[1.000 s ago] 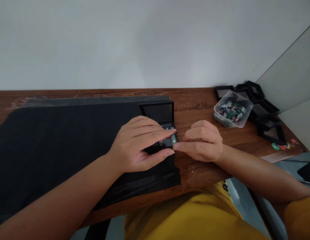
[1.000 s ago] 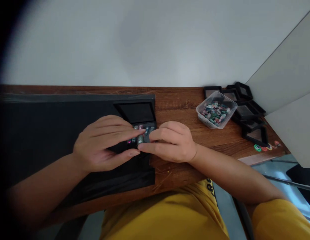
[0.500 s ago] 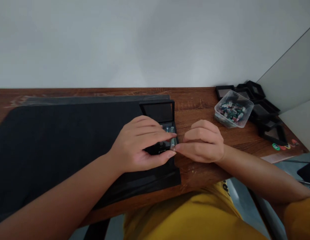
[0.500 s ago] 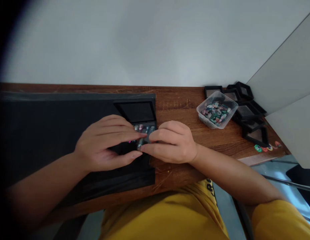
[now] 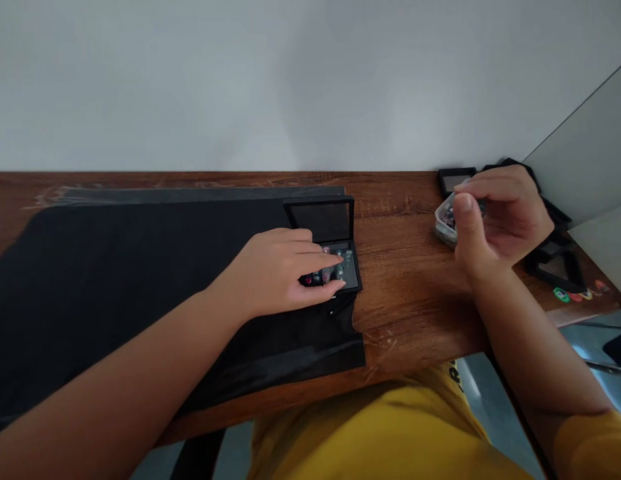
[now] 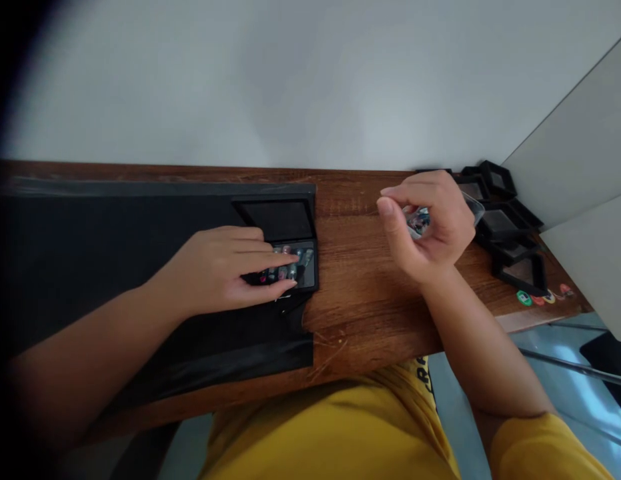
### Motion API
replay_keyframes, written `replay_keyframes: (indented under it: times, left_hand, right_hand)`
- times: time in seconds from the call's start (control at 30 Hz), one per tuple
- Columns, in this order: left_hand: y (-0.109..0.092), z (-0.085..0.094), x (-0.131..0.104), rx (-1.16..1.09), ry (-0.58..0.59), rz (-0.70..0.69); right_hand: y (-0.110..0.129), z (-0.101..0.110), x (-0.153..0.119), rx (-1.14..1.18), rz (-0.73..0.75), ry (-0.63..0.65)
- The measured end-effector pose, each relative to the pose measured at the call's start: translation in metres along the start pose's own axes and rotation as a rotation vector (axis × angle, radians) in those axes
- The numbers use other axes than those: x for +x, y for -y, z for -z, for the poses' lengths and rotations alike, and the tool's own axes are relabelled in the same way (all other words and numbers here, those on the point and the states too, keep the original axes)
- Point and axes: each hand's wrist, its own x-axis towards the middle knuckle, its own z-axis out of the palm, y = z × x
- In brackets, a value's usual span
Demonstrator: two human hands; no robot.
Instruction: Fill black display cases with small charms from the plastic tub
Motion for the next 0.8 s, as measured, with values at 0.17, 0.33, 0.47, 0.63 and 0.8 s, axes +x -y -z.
replay_keyframes:
  times: [0.17, 0.33, 0.47, 0.63, 0.8]
  left_hand:
    - [-0.003, -0.005, 0.002, -0.008, 0.028, -0.025]
    - [-0.004, -0.004, 0.002, 0.008, 0.087, -0.029]
    - [-0.004, -0.003, 0.002, 0.022, 0.141, -0.024]
    - [-0.003, -0.002, 0.0, 0.02, 0.134, -0.02]
    - [-0.002, 0.001, -0.001, 0.016, 0.102, -0.021]
  right_hand:
    - [0.002, 0.001, -0.001, 0.028, -0.022, 0.056]
    - [0.001, -0.001, -0.002, -0.033, -0.024, 0.033]
    - [-0.001, -0.003, -0.001, 0.027, -0.042, -0.024]
    - [-0.005, 0.001, -0.005, 0.037, -0.172, 0.05]
    - [-0.01, 0.002, -0.007, 0.019, -0.142, 0.049]
